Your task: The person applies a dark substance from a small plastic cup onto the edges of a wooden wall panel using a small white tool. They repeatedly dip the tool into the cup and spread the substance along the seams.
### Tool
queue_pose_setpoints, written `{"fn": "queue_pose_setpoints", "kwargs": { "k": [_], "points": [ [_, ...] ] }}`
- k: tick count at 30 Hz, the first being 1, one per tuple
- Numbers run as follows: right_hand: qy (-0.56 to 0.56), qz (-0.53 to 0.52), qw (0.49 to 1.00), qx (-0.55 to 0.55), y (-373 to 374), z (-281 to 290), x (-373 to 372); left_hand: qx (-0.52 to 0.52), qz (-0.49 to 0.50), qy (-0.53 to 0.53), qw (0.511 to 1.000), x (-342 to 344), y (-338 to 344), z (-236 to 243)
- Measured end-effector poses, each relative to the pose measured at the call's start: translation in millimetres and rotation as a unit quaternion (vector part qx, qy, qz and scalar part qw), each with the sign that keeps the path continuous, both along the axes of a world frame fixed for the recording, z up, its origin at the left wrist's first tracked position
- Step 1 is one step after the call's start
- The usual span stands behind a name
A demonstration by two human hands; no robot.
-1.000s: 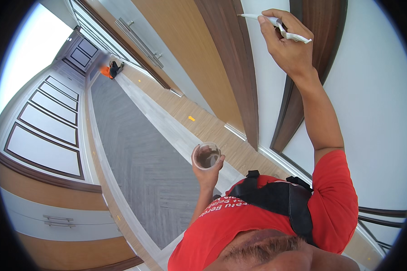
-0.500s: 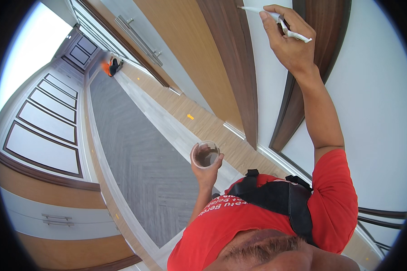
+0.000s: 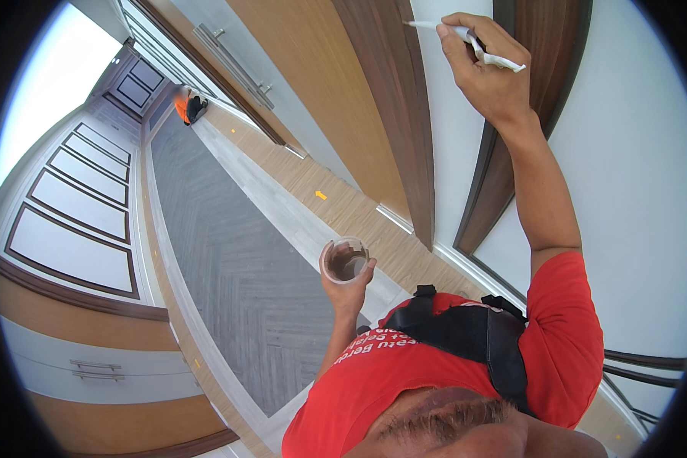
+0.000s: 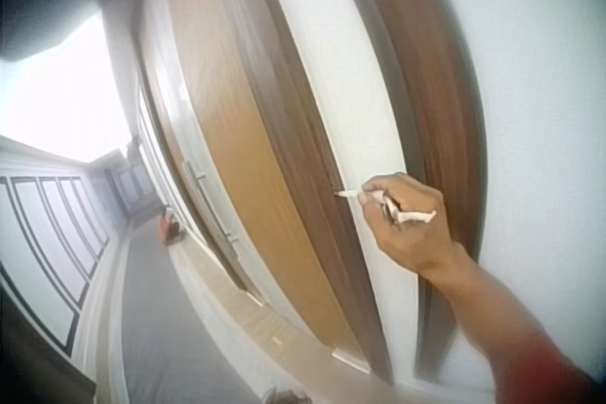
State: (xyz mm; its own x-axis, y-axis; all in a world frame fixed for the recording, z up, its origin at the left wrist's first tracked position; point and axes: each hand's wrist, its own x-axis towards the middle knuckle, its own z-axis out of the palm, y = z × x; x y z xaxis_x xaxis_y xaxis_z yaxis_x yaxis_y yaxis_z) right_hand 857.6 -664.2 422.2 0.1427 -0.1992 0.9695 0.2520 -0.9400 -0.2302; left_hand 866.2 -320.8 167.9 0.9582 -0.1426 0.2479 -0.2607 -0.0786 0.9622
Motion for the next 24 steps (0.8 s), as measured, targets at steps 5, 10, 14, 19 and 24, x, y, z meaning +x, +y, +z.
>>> {"fn": "queue_pose_setpoints", "kwargs": {
  "k": [5,10,14,19,24],
  "points": [
    [0.013,-0.004,1.0,0.001,0,0,-1,-0.014,0.004,0.013,1.0,-1,-1,0],
    [-0.059,0.011,0.997,-0.049,0,17,1,-0.011,0.004,0.007,1.0,-1,0,-1],
    [-0.068,0.023,0.996,-0.047,-1,22,0,-0.006,0.01,-0.001,1.0,-2,0,0],
    [-0.004,-0.002,1.0,-0.005,-3,7,0,0.005,0.012,0.002,1.0,-4,0,4],
    [-0.022,0.011,0.999,-0.026,-2,14,-3,0.001,0.009,0.016,1.0,-6,0,7]
  ]
}}
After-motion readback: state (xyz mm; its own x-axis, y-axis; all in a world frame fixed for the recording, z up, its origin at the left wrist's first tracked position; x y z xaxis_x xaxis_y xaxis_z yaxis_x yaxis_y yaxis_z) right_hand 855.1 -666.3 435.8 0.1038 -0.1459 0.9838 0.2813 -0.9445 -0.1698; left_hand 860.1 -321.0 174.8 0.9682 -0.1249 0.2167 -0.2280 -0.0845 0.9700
